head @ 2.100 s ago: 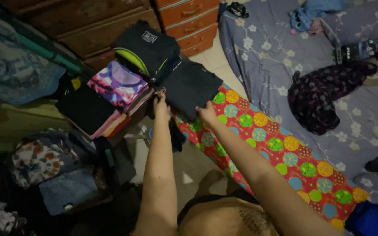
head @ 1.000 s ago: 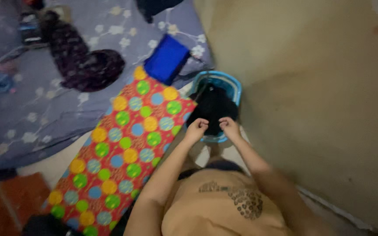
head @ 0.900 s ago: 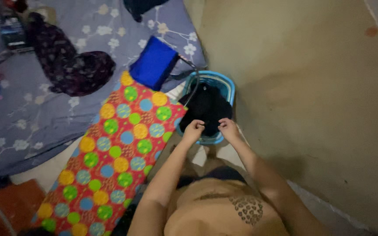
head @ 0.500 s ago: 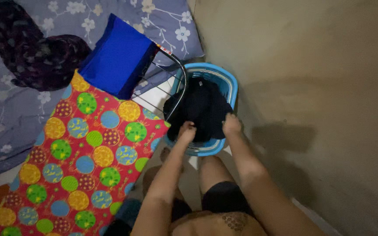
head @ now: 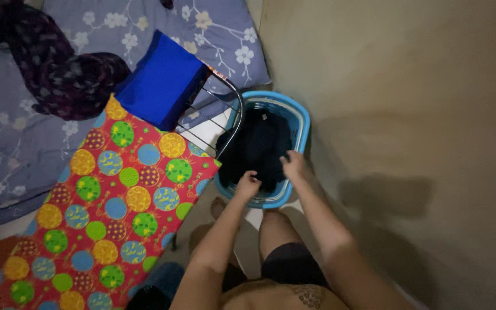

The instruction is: The person picks up black garments from a basket, spreads them one by one on a flat colorful surface, folds them into rectangular shapes, and places them onto a stack of folded items.

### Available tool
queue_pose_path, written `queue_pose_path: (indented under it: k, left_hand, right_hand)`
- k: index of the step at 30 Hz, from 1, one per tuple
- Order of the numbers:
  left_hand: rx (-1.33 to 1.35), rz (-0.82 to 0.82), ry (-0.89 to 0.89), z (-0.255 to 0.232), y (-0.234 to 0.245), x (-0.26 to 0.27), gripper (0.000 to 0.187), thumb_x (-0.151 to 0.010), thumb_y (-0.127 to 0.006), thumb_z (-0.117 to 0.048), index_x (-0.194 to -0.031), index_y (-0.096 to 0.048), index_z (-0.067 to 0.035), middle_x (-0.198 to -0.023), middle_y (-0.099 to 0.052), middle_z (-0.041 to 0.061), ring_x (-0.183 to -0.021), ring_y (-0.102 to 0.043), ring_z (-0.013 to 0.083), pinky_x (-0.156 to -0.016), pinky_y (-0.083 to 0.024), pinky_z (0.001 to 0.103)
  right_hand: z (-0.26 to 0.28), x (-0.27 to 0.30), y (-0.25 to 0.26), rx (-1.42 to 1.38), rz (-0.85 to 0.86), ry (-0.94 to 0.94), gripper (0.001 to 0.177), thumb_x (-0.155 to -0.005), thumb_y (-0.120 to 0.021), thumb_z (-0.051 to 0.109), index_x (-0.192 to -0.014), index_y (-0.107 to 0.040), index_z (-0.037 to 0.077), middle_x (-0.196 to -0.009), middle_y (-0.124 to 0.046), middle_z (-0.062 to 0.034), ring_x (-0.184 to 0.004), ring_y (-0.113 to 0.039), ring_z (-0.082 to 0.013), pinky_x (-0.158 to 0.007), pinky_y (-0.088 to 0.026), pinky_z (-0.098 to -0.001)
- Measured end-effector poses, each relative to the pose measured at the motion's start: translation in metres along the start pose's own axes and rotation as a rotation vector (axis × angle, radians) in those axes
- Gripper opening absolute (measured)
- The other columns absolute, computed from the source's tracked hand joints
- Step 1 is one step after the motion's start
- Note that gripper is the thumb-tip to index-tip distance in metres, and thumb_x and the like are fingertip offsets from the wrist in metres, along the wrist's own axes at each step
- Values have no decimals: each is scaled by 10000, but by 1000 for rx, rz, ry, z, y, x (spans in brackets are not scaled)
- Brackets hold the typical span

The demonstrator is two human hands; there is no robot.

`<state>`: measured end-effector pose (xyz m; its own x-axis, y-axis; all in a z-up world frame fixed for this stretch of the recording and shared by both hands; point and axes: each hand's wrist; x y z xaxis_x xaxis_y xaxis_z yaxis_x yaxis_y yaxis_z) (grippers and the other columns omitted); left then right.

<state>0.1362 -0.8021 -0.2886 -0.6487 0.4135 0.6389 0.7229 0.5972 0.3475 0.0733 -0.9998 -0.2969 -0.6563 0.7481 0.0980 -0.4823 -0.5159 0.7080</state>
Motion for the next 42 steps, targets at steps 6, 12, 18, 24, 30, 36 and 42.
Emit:
queue_pose_path:
  k: [6,12,18,24,30,36,42]
  left_hand:
    - [-27,-163,-540,-120,40,88,907,-697,-791,-29,-1521,-420,-107,-1315,-506,233,-1201,-526,438,-1033,-458,468]
    - [-228,-141,-638,-273,137,204,914,-677,-764,7,-1519,-493,-224,-1365,-522,185,-1308,-474,404,-1138,-414,439]
    - [-165,68,-1204,-338,165,261,626,-624,-902,-116,-1208,-678,-116,-1427,-548,214,-1310,-472,420,-1098,-377,474]
    - [163,119,-836,-335,156,262,318,-906,-702,-59,-1223,-687,-44,-1139,-749,57,-1104,-689,187,-1014,-528,344]
    - [451,20,-884,-323,182,270,357,-950,-628,-15,-1307,-650,-28,-1219,-693,-31,-1158,-614,107,-1050,-479,304]
    - [282,-62,-737,-303,242,336,380,-909,-712,3,-1288,-706,-22,-1184,-717,25,-1128,-642,136,-1025,-505,312]
    - [-118,-276,-570,-332,252,433,957,-708,-935,-249,-1485,-412,-54,-1348,-572,154,-1232,-551,233,-1042,-447,381]
  right_hand:
    - [91,54,82,-422,262,-13,358,-1006,-677,231,-1292,-559,51,-1088,-651,-102,-1023,-619,-205,-915,-503,-342]
    - [226,61,267,-741,657,179,248,-997,-677,82,-1223,-592,28,-1110,-610,7,-1059,-558,-101,-938,-480,-284]
    - [330,64,398,-790,969,171,290,-954,-676,66,-1236,-617,34,-1143,-663,24,-1057,-581,-80,-935,-483,-278]
    - [356,60,448,-567,694,438,471,-855,-809,129,-1264,-603,20,-1133,-673,-4,-1045,-616,-108,-912,-518,-303]
    - [298,34,420,158,682,491,329,-886,-811,211,-1133,-709,19,-1100,-740,-117,-1025,-685,-205,-912,-552,-346]
    - [271,11,420,-1065,935,235,273,-1052,-547,116,-1291,-614,1,-1233,-663,-63,-1159,-612,-173,-1035,-498,-317]
    - [375,64,393,-412,903,407,284,-983,-561,61,-1242,-675,73,-1037,-620,-85,-863,-540,-175,-742,-466,-319]
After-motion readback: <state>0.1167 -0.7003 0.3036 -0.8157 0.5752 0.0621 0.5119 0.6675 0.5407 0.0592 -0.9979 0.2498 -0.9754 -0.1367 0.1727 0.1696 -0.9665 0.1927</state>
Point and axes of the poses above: each hand's wrist, its own x-axis away from the middle knuckle, its own y-axis out of the back of the hand, z = x × y
